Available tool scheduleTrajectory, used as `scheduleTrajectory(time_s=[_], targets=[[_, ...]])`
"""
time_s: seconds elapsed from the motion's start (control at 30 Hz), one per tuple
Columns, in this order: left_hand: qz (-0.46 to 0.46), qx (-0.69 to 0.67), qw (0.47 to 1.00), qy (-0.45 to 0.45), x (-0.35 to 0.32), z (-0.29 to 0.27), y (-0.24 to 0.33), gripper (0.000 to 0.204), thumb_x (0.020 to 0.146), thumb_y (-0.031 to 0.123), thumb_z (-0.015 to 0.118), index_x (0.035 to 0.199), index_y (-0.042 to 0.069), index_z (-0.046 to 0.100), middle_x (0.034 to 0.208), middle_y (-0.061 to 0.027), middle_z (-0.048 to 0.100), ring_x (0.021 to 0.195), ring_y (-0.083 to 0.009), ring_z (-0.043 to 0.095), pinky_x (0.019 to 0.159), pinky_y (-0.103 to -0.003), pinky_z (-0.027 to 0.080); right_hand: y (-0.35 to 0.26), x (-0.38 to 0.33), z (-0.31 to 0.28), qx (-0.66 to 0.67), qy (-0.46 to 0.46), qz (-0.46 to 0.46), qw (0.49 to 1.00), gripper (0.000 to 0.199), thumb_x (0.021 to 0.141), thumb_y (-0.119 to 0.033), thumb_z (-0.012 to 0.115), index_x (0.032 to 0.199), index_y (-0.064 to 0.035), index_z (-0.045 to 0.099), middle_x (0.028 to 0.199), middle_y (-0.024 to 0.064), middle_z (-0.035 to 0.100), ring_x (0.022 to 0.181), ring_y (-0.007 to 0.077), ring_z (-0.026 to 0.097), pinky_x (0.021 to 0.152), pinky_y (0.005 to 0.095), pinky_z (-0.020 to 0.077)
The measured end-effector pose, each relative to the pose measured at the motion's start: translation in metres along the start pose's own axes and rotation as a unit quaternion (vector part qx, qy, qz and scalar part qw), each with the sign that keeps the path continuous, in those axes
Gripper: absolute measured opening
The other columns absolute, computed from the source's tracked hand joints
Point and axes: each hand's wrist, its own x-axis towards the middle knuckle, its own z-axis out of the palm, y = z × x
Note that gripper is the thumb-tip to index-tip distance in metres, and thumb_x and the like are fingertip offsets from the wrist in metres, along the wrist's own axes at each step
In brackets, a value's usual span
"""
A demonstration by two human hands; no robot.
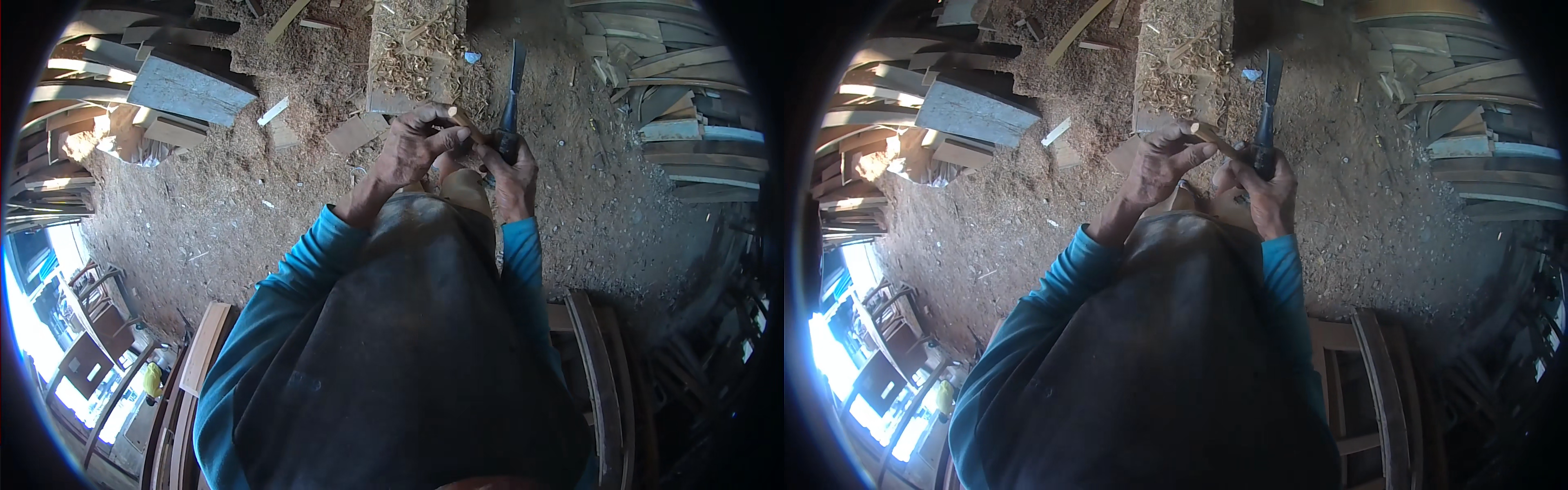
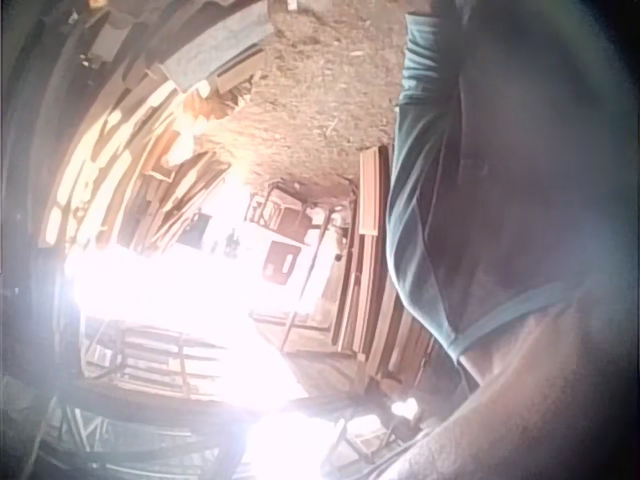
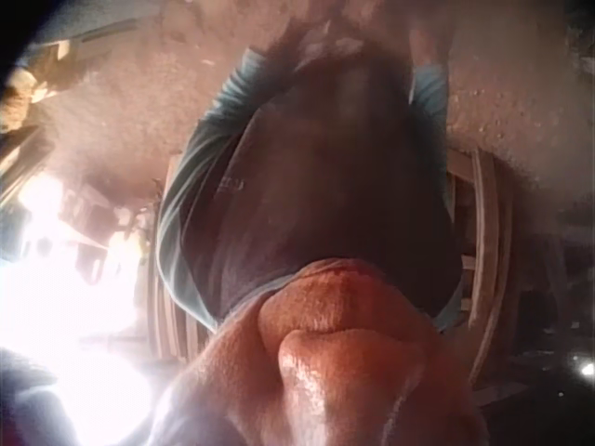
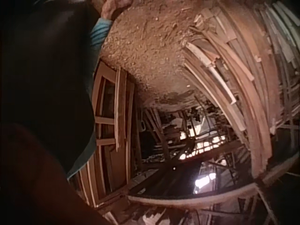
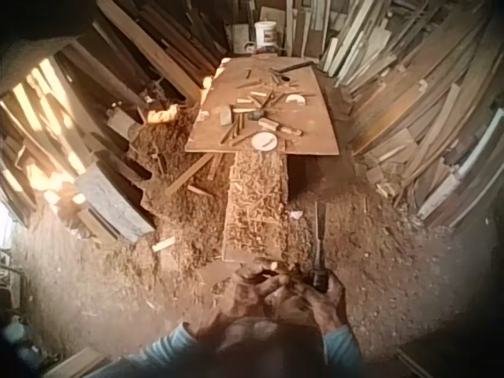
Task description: The person shapes a small piece of wood by hand using a chisel, repeatedly carving thin shavings from the surface while holding the wood against a larger block.
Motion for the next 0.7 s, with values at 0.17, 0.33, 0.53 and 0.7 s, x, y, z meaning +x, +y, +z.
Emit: scheduleTrajectory(time_s=[0.17, 0.33, 0.53, 0.7], targets=[[-0.026, 0.052, 0.997, 0.045, -0.021, 0.009, 0.024, 0.020, 0.098, 0.015, 0.074, 0.114, 0.003, 0.070, 0.101, -0.0032, 0.072, 0.090, -0.0083, 0.064, 0.080, -0.027, 0.054, -0.010, -0.010, 0.006, -0.015, -0.033, -0.009, 0.999, 0.020, 0.091, 0.001, 0.072, 0.110, 0.0000, 0.064, 0.089, 0.0060, 0.072, 0.073, 0.0143, 0.071, 0.067, 0.0292, 0.0579], [-0.078, -0.005, 0.991, 0.112, -0.046, -0.012, 0.026, 0.019, 0.102, 0.017, 0.068, 0.114, 0.002, 0.068, 0.101, -0.0062, 0.072, 0.086, -0.0112, 0.066, 0.080, -0.028, 0.055, -0.023, -0.020, 0.006, -0.066, -0.012, -0.042, 0.997, 0.016, 0.093, -0.003, 0.072, 0.107, -0.0003, 0.065, 0.089, 0.0058, 0.072, 0.071, 0.0140, 0.070, 0.063, 0.0276, 0.0553], [-0.054, -0.003, 0.986, 0.156, -0.075, -0.031, 0.014, 0.015, 0.100, 0.011, 0.069, 0.114, 0.004, 0.067, 0.105, -0.0067, 0.073, 0.093, -0.0137, 0.069, 0.085, -0.030, 0.057, -0.028, -0.037, -0.009, 0.021, 0.044, -0.063, 0.997, 0.018, 0.098, -0.017, 0.069, 0.108, -0.0030, 0.066, 0.086, 0.0020, 0.066, 0.066, 0.0102, 0.063, 0.056, 0.0249, 0.0474], [-0.024, 0.028, 0.978, 0.204, -0.088, -0.034, 0.000, 0.013, 0.094, 0.004, 0.075, 0.106, 0.006, 0.069, 0.103, -0.0015, 0.072, 0.092, -0.0094, 0.065, 0.085, -0.027, 0.054, 0.001, -0.063, -0.028, -0.045, 0.043, 0.001, 0.998, 0.026, 0.101, -0.020, 0.063, 0.118, -0.0020, 0.055, 0.079, 0.0043, 0.061, 0.061, 0.0110, 0.057, 0.054, 0.0271, 0.0449]])
